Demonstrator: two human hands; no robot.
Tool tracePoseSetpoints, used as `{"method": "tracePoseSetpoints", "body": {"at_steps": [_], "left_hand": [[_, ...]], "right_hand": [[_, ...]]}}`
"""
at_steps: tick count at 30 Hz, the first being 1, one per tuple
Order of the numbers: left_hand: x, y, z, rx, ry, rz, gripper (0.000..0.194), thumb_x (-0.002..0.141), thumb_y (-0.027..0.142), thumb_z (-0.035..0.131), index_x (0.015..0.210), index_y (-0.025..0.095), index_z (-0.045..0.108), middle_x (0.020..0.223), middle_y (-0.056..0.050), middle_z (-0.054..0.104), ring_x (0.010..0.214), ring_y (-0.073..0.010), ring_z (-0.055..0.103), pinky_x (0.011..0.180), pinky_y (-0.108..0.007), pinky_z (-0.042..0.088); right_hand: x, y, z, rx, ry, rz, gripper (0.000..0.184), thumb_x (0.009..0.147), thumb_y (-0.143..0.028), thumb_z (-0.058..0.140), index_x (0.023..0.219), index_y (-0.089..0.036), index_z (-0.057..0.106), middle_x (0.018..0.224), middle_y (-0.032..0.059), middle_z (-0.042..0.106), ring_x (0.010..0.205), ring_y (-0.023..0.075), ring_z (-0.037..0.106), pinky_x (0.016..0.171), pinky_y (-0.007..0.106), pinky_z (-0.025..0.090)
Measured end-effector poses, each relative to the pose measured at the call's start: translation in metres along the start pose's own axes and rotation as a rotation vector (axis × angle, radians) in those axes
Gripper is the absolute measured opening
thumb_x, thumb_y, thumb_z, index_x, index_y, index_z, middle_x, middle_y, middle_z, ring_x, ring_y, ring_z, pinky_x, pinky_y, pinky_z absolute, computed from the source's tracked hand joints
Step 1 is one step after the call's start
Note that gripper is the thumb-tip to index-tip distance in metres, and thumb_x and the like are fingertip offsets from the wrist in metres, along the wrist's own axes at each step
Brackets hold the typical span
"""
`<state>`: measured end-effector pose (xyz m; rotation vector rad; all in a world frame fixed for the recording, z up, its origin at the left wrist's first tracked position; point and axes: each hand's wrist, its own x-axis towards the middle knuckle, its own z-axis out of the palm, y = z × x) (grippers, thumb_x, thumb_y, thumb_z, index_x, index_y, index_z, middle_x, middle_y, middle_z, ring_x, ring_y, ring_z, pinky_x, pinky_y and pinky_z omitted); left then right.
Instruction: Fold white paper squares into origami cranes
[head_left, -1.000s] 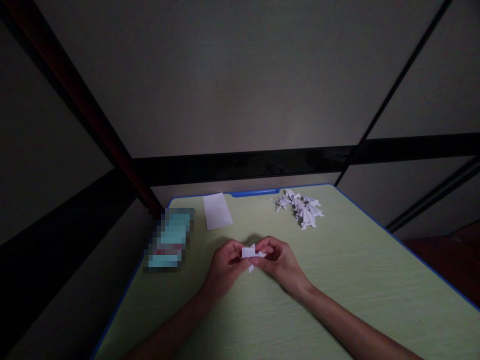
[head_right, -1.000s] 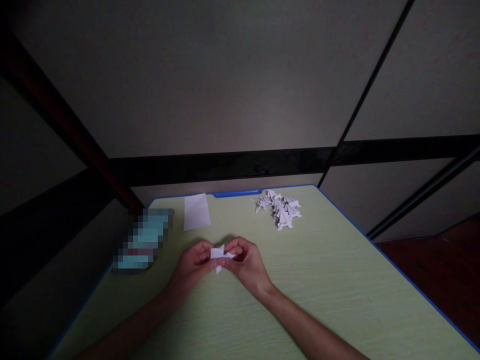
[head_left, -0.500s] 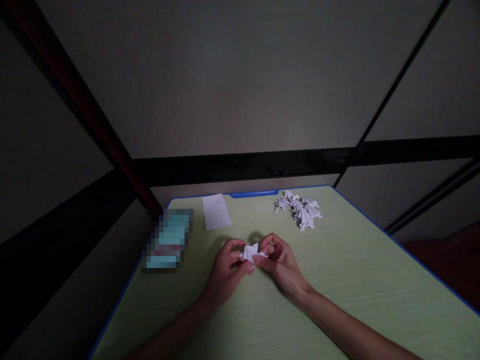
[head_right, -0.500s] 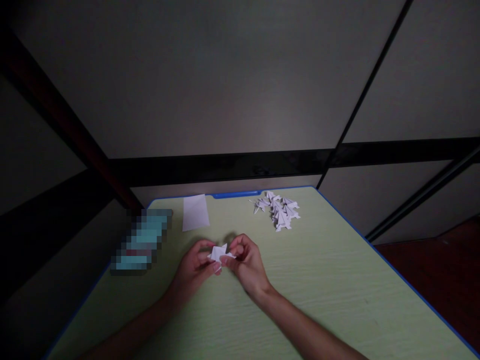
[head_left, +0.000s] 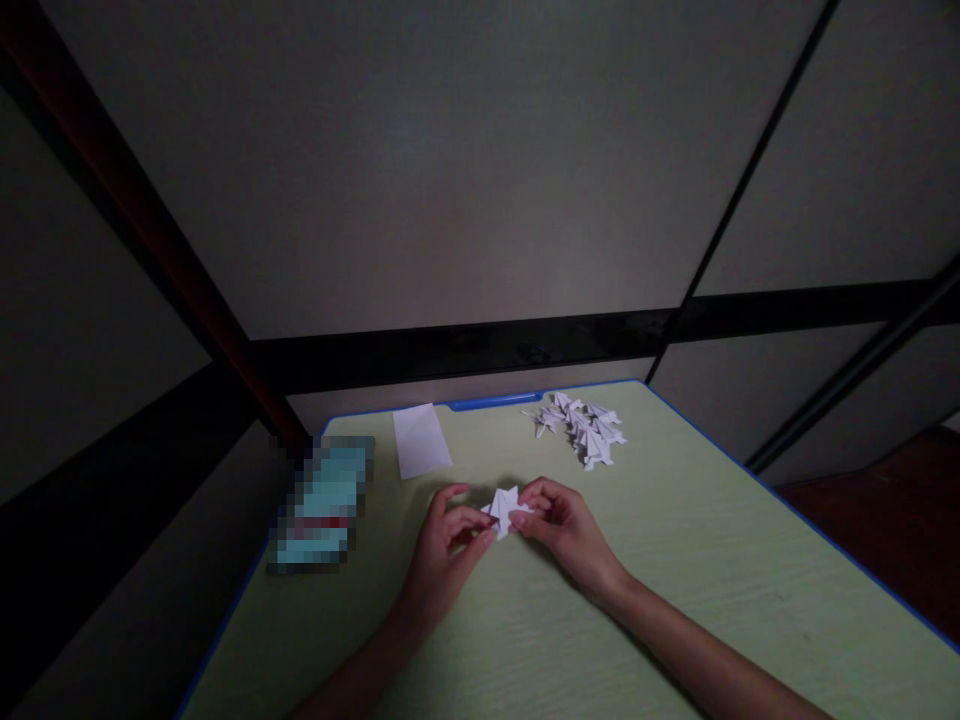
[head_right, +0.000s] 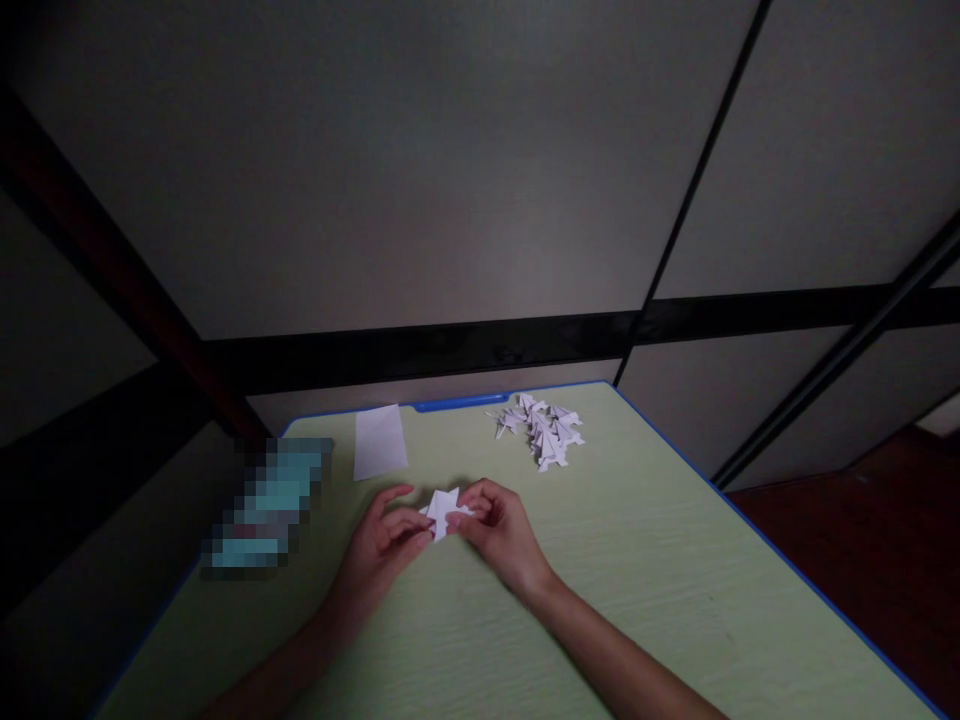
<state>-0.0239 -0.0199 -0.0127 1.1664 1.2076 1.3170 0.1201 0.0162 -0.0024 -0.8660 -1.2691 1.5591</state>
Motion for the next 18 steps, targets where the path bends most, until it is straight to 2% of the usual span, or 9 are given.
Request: {"method": "tracePoseSetpoints", "body": {"at_steps": [6,11,14,18], "left_hand": [[0.004,0.004,-0.004,0.039,0.009,0.004,0.033,0.063,0.017,0.055,0.091,0.017,0.037,0.06,0.002,0.058,0.063,-0.0145,0.055,0.061,-0.025,0.04],[0.004,0.004,-0.002,0.032,-0.003,-0.004,0.031,0.061,0.02,0.056,0.088,0.017,0.04,0.059,0.002,0.058,0.062,-0.0155,0.055,0.061,-0.026,0.04],[0.003,0.005,-0.003,0.047,-0.005,-0.01,0.029,0.062,0.02,0.055,0.086,0.017,0.042,0.058,0.002,0.057,0.061,-0.0157,0.055,0.061,-0.027,0.039],[0.004,0.004,-0.005,0.082,-0.032,-0.002,0.023,0.062,0.021,0.055,0.082,0.016,0.045,0.058,0.002,0.056,0.06,-0.0151,0.054,0.059,-0.026,0.039]], "right_hand": [[-0.006,-0.02,-0.069,-0.26,0.146,-0.03,0.023,0.054,-0.029,0.07,0.057,-0.013,0.053,0.054,-0.0023,0.052,0.048,0.0085,0.045,0.048,0.022,0.032],[-0.007,-0.032,-0.125,-0.405,0.292,-0.02,0.029,0.049,-0.036,0.07,0.057,-0.013,0.055,0.053,-0.0012,0.053,0.048,0.0091,0.045,0.047,0.023,0.033],[0.002,-0.039,-0.146,-0.423,0.346,-0.023,0.032,0.049,-0.04,0.068,0.062,-0.015,0.054,0.054,-0.0009,0.054,0.046,0.0088,0.045,0.045,0.022,0.033],[0.022,-0.042,-0.16,-0.475,0.388,-0.046,0.031,0.048,-0.041,0.067,0.057,-0.015,0.053,0.048,-0.0037,0.05,0.041,0.0063,0.039,0.04,0.02,0.028]]}}
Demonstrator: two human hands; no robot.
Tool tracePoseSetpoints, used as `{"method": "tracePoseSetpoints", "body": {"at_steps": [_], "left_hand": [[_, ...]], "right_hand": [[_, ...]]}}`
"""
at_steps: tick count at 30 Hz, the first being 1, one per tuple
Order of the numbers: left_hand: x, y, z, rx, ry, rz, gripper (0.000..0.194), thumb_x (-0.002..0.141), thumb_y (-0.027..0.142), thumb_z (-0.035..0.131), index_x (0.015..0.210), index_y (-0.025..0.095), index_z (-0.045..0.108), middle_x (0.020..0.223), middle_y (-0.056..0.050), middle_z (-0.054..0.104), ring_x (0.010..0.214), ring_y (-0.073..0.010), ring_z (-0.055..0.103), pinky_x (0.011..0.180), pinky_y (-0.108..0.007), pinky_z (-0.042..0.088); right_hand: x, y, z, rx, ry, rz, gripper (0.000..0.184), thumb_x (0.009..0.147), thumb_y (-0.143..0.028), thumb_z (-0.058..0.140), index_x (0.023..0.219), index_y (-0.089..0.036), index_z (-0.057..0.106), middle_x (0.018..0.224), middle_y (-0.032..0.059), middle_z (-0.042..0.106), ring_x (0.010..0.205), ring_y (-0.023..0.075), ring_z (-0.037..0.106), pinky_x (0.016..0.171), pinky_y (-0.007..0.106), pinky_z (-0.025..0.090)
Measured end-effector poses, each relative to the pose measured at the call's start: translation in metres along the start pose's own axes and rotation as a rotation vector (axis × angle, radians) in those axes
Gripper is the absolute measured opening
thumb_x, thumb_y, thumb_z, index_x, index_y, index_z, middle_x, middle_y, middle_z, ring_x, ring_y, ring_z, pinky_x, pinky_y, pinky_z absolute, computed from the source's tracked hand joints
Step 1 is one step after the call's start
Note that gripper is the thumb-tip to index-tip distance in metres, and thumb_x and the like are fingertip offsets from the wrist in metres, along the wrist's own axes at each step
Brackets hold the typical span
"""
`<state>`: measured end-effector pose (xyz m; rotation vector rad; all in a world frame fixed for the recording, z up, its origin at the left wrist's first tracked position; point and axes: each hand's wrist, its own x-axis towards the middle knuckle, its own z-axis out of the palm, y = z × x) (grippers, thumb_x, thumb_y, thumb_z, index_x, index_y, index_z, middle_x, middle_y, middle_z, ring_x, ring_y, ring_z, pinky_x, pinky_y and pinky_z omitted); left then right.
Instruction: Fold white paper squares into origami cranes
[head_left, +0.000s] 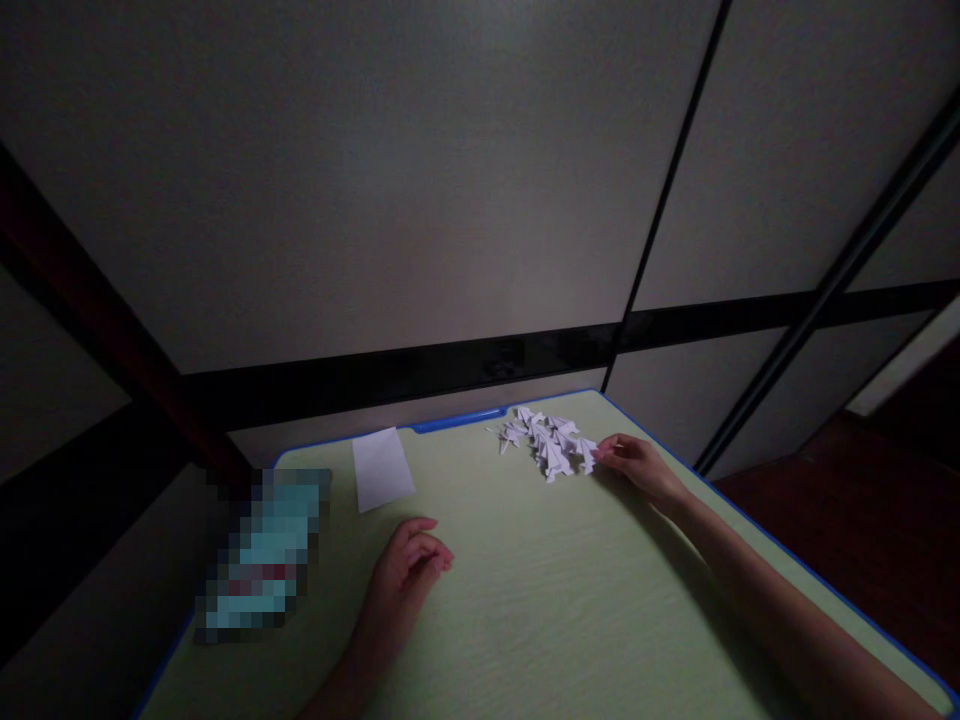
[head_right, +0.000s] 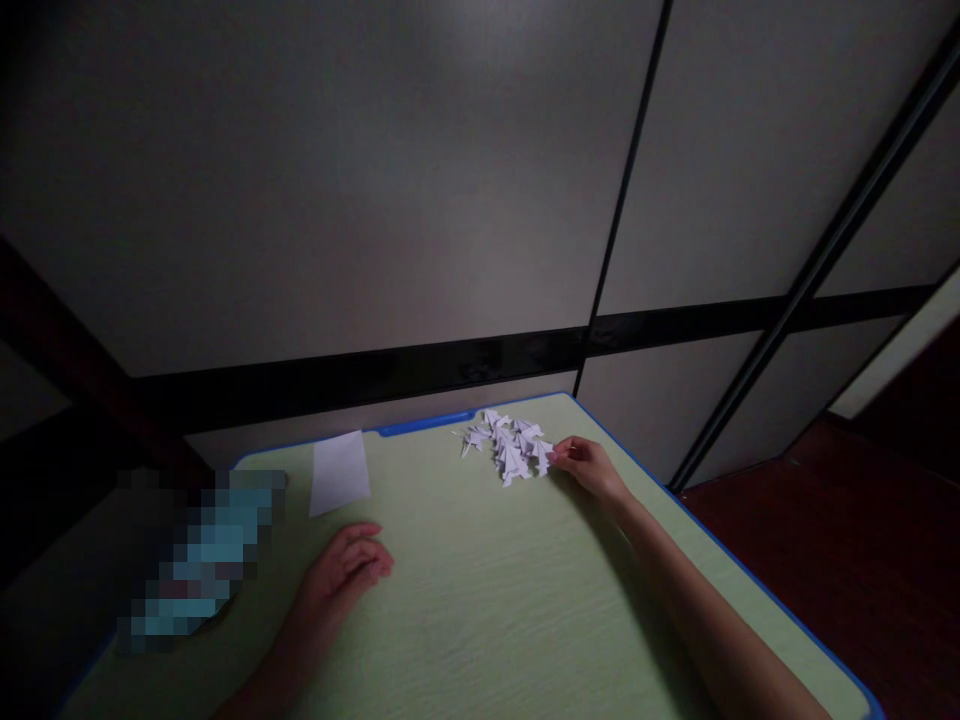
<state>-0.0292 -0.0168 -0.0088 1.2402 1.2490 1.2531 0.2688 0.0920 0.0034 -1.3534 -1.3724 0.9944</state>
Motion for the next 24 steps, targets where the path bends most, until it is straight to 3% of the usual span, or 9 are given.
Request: {"method": "tracePoseSetpoints", "body": {"at_steps": [7,16,21,24], "left_hand": [[0.002,-0.007,-0.001,-0.02,-0.028,0.023,0.02,0.063,0.021,0.056,0.08,0.016,0.047,0.057,0.001,0.056,0.059,-0.0149,0.053,0.057,-0.025,0.039],[0.0,-0.008,0.001,-0.041,-0.038,0.018,0.018,0.063,0.02,0.054,0.078,0.015,0.047,0.056,0.001,0.055,0.058,-0.0141,0.052,0.057,-0.025,0.038],[0.0,-0.009,0.001,-0.003,-0.051,0.045,0.013,0.065,0.019,0.051,0.077,0.015,0.047,0.058,0.0,0.054,0.059,-0.014,0.052,0.059,-0.026,0.04],[0.0,-0.012,0.001,0.052,-0.059,0.055,0.01,0.067,0.019,0.05,0.075,0.015,0.048,0.062,-0.001,0.054,0.062,-0.014,0.052,0.06,-0.025,0.041]], "right_hand": [[0.019,0.008,0.005,-0.121,-0.001,-0.033,0.027,0.044,-0.039,0.065,0.048,-0.014,0.055,0.046,-0.0016,0.054,0.043,0.0096,0.045,0.044,0.022,0.034],[0.019,0.019,0.004,-0.331,0.056,-0.121,0.022,0.053,-0.034,0.06,0.061,-0.014,0.058,0.055,0.0033,0.059,0.05,0.0153,0.051,0.049,0.026,0.039],[-0.004,0.012,0.007,-0.425,0.14,-0.228,0.02,0.067,-0.034,0.051,0.068,-0.014,0.054,0.073,0.0073,0.057,0.062,0.017,0.052,0.055,0.027,0.04],[-0.03,0.007,0.014,-0.487,0.046,-0.3,0.019,0.073,-0.032,0.046,0.064,-0.016,0.051,0.065,0.0043,0.052,0.057,0.0154,0.048,0.054,0.027,0.038]]}}
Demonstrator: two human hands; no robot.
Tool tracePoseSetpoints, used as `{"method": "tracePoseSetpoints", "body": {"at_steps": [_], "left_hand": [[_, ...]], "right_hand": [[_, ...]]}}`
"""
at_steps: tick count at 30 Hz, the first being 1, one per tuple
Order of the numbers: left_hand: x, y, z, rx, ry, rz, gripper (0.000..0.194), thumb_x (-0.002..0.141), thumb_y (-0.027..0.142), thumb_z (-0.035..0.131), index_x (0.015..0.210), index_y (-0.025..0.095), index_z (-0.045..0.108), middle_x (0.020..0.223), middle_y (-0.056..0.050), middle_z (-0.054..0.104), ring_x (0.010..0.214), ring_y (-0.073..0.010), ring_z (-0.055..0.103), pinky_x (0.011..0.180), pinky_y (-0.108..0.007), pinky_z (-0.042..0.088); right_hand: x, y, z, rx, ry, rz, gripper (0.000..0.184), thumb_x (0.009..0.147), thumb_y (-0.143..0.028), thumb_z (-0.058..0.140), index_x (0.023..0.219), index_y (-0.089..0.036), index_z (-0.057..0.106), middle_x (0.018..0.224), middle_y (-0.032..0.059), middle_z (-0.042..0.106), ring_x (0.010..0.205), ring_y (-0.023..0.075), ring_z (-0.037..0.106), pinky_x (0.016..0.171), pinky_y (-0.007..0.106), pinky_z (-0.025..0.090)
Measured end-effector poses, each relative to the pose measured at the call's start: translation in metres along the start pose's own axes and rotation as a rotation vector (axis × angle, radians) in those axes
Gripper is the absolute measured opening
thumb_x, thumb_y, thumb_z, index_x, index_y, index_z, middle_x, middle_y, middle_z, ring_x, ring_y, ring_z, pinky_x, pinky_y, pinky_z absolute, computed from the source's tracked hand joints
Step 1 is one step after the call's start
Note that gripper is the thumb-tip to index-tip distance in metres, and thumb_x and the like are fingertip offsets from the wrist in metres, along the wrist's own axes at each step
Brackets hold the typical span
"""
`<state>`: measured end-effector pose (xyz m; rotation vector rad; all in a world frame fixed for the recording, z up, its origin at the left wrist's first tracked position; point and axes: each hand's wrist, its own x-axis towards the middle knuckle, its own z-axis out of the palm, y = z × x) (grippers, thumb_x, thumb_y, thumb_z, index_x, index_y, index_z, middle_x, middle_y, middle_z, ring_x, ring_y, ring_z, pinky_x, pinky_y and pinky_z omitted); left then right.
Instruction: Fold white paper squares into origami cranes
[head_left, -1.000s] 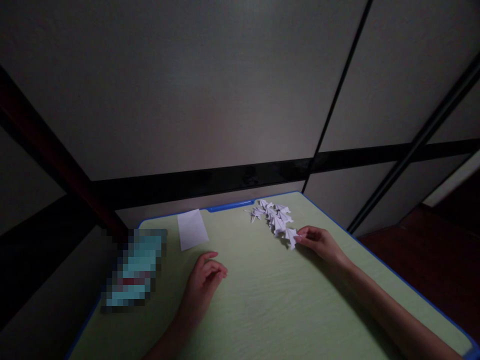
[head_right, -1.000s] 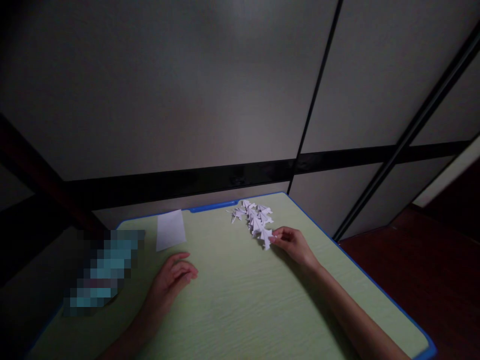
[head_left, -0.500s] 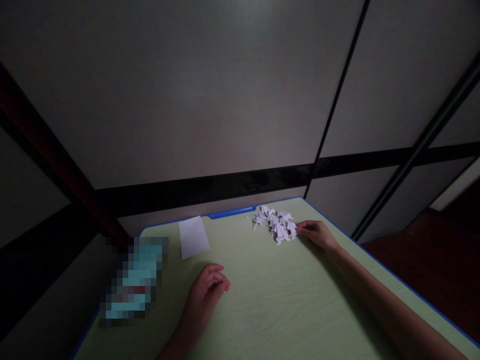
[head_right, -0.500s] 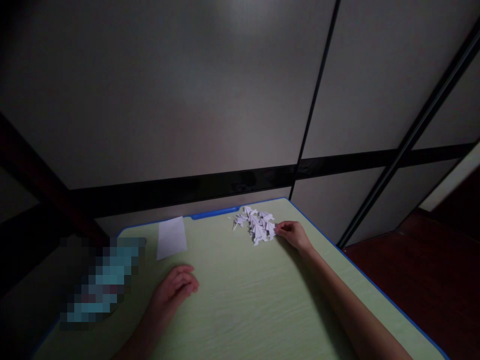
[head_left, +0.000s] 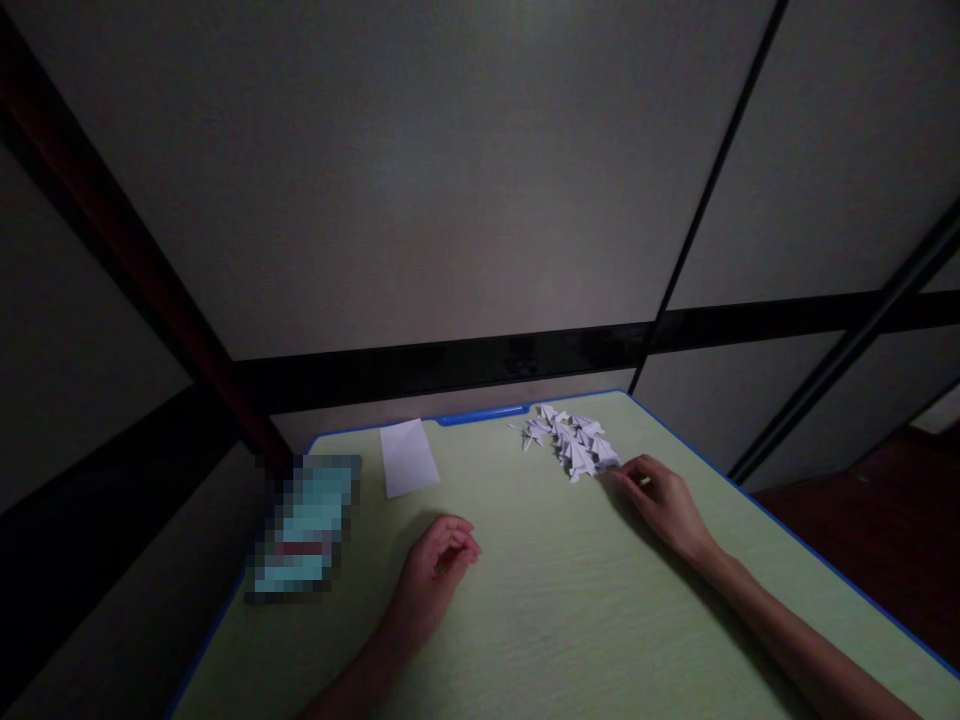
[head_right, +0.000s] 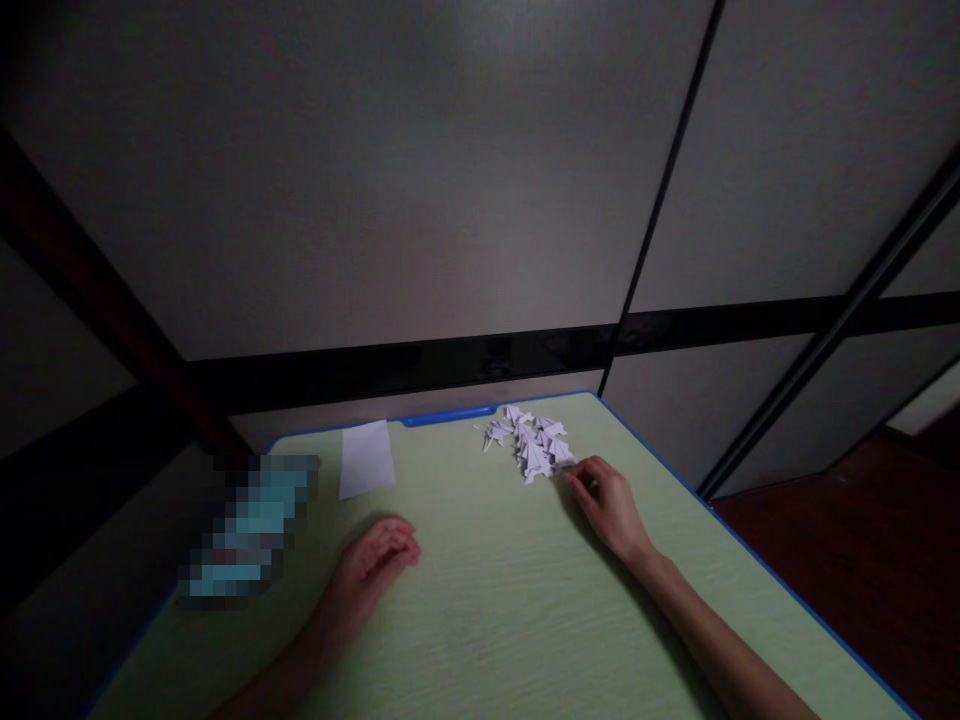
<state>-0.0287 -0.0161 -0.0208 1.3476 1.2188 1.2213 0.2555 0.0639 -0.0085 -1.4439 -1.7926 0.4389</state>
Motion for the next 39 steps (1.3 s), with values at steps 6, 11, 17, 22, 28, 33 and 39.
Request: {"method": "tracePoseSetpoints", "body": {"at_steps": [6,11,17,22,28,33,39], "left_hand": [[-0.008,0.005,0.008,0.309,-0.06,0.101,0.009,0.069,0.011,0.043,0.071,0.015,0.05,0.068,-0.003,0.055,0.065,-0.0135,0.054,0.06,-0.023,0.043],[0.006,0.017,-0.015,0.978,-0.055,0.29,0.032,0.07,0.003,0.038,0.098,0.011,0.051,0.107,-0.013,0.051,0.103,-0.0214,0.045,0.089,-0.034,0.034],[0.047,0.016,-0.061,1.367,-0.022,0.128,0.039,0.071,-0.004,0.032,0.107,0.005,0.046,0.113,-0.023,0.049,0.108,-0.0255,0.043,0.088,-0.039,0.033],[0.039,0.02,-0.053,1.297,-0.065,0.196,0.035,0.07,-0.006,0.034,0.091,0.013,0.055,0.091,-0.012,0.062,0.088,-0.0196,0.055,0.079,-0.032,0.04],[-0.002,0.03,-0.015,1.1,-0.14,0.258,0.028,0.07,0.003,0.04,0.083,0.02,0.058,0.076,-0.007,0.065,0.071,-0.0196,0.059,0.065,-0.027,0.042],[-0.009,0.033,0.002,0.287,-0.176,0.012,0.019,0.065,0.01,0.049,0.082,0.018,0.055,0.063,-0.001,0.061,0.059,-0.0152,0.056,0.053,-0.021,0.039],[0.009,0.02,-0.005,0.042,0.045,-0.056,0.01,0.064,0.021,0.054,0.071,0.014,0.055,0.069,-0.003,0.059,0.068,-0.0153,0.055,0.062,-0.024,0.041]], "right_hand": [[-0.017,-0.043,0.019,-0.376,-0.252,-0.398,0.021,0.082,-0.02,0.034,0.067,-0.016,0.048,0.068,0.0053,0.051,0.061,0.0154,0.049,0.056,0.026,0.037],[-0.003,-0.093,0.052,-0.42,-0.383,-0.602,0.018,0.08,-0.015,0.035,0.07,-0.016,0.05,0.072,0.0052,0.053,0.065,0.015,0.05,0.057,0.024,0.037],[-0.003,-0.125,0.081,-0.258,-0.455,-0.636,0.016,0.08,-0.014,0.037,0.074,-0.016,0.051,0.073,0.0042,0.054,0.068,0.0147,0.052,0.061,0.023,0.04],[-0.014,-0.118,0.085,-0.062,-0.479,-0.529,0.02,0.076,-0.012,0.043,0.095,-0.016,0.05,0.089,0.007,0.055,0.084,0.0171,0.052,0.074,0.027,0.042],[-0.034,-0.11,0.069,0.079,-0.5,-0.496,0.048,0.07,-0.017,0.055,0.115,-0.019,0.042,0.121,0.01,0.04,0.111,0.0228,0.035,0.093,0.037,0.031],[-0.045,-0.105,0.062,0.419,-0.608,-0.346,0.01,0.072,-0.023,0.056,0.074,-0.015,0.061,0.089,0.0067,0.058,0.084,0.0184,0.052,0.073,0.028,0.042],[-0.048,-0.092,0.066,0.664,-0.594,0.008,0.026,0.071,-0.032,0.055,0.054,-0.013,0.051,0.045,-0.0062,0.038,0.041,0.0059,0.036,0.038,0.017,0.025]]}}
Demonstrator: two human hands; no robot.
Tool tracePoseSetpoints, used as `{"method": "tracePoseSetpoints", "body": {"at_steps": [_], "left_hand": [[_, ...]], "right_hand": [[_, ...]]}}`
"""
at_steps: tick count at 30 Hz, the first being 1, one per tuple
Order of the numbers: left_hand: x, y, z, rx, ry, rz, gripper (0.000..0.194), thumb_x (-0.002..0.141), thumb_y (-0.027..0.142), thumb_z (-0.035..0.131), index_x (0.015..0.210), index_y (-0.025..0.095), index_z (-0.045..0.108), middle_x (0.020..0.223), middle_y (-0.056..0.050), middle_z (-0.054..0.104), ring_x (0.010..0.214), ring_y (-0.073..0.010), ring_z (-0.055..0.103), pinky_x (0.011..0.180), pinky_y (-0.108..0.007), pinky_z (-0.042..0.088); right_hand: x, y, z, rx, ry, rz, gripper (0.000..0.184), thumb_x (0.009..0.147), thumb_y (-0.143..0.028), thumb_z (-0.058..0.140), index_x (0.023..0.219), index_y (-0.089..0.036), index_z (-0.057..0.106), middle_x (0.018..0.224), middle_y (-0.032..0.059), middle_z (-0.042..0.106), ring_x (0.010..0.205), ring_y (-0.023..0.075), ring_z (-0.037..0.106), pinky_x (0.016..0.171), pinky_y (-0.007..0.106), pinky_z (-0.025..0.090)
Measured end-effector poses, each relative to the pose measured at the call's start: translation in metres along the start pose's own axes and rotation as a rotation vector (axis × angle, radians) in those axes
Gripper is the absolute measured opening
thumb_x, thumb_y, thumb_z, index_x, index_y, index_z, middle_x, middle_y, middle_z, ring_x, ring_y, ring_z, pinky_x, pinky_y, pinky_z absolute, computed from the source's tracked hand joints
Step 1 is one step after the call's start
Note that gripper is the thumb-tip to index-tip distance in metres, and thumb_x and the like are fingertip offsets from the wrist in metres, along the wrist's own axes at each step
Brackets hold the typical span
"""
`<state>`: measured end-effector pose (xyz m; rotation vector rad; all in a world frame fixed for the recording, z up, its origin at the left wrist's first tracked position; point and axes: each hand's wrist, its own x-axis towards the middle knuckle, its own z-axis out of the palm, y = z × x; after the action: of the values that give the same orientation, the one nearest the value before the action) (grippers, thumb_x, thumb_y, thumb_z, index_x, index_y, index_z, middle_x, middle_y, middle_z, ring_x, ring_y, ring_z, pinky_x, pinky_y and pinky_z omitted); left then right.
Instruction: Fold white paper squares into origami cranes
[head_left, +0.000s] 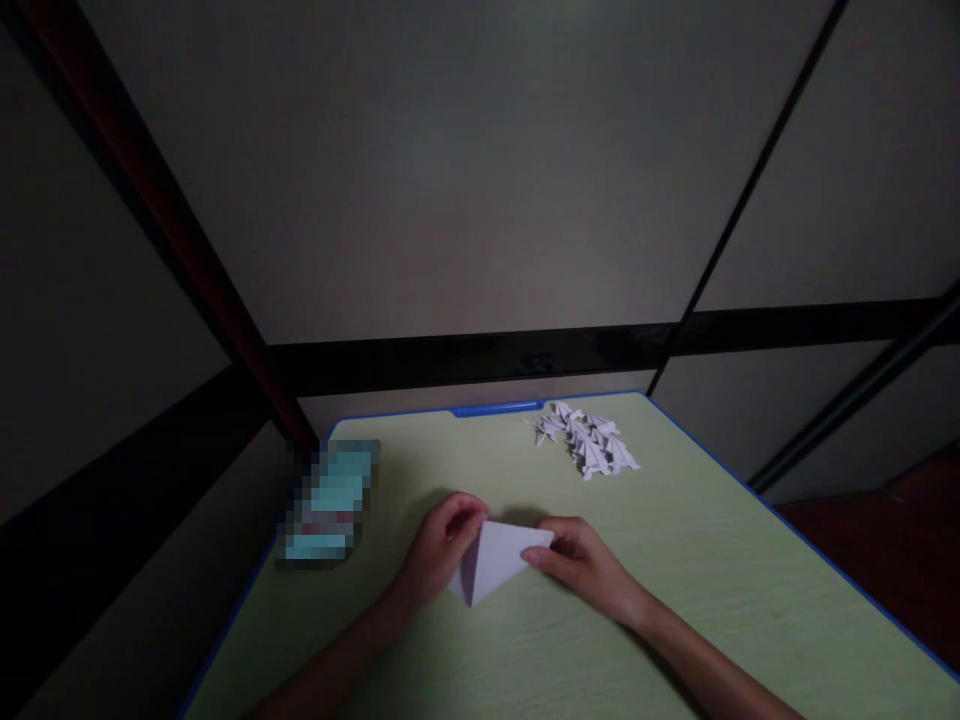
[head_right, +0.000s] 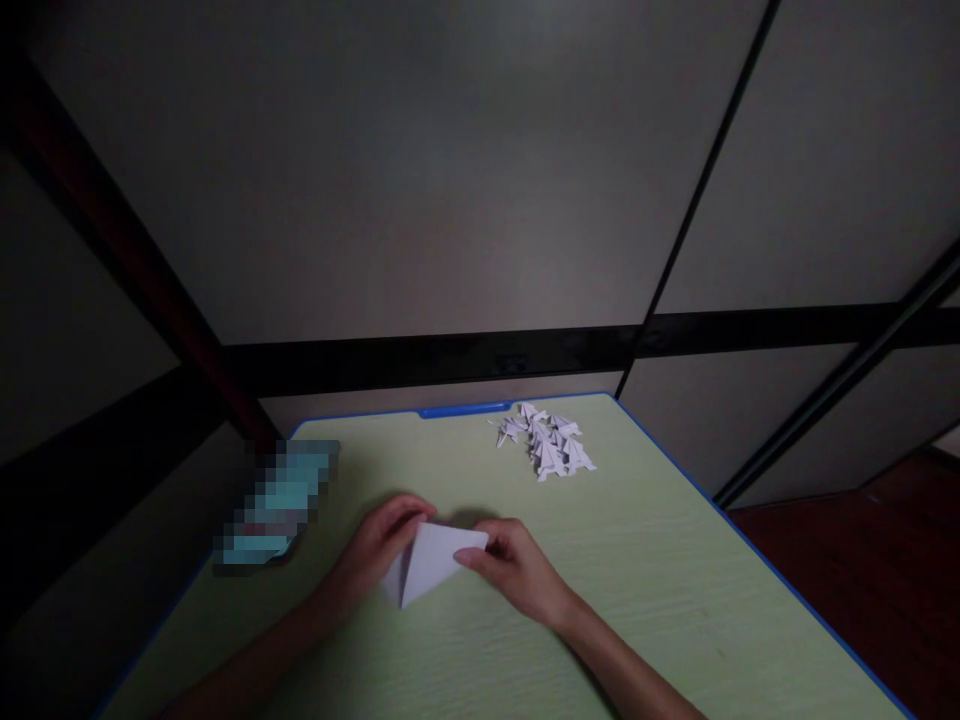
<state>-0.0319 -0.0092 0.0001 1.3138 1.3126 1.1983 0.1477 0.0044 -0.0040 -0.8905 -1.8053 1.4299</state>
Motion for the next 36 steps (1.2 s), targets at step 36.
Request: {"method": "tracePoseSetpoints", "body": {"at_steps": [36], "left_hand": [[-0.029,0.015,0.032,-0.64,-0.042,-0.345,0.044,0.063,0.048,0.056,0.082,0.009,0.064,0.068,-0.009,0.065,0.065,-0.0197,0.057,0.056,-0.027,0.04]], "right_hand": [[-0.005,-0.014,0.016,0.339,0.511,0.179,0.027,0.053,-0.03,0.069,0.046,-0.013,0.05,0.046,-0.0034,0.046,0.041,0.0062,0.038,0.039,0.019,0.027]]}}
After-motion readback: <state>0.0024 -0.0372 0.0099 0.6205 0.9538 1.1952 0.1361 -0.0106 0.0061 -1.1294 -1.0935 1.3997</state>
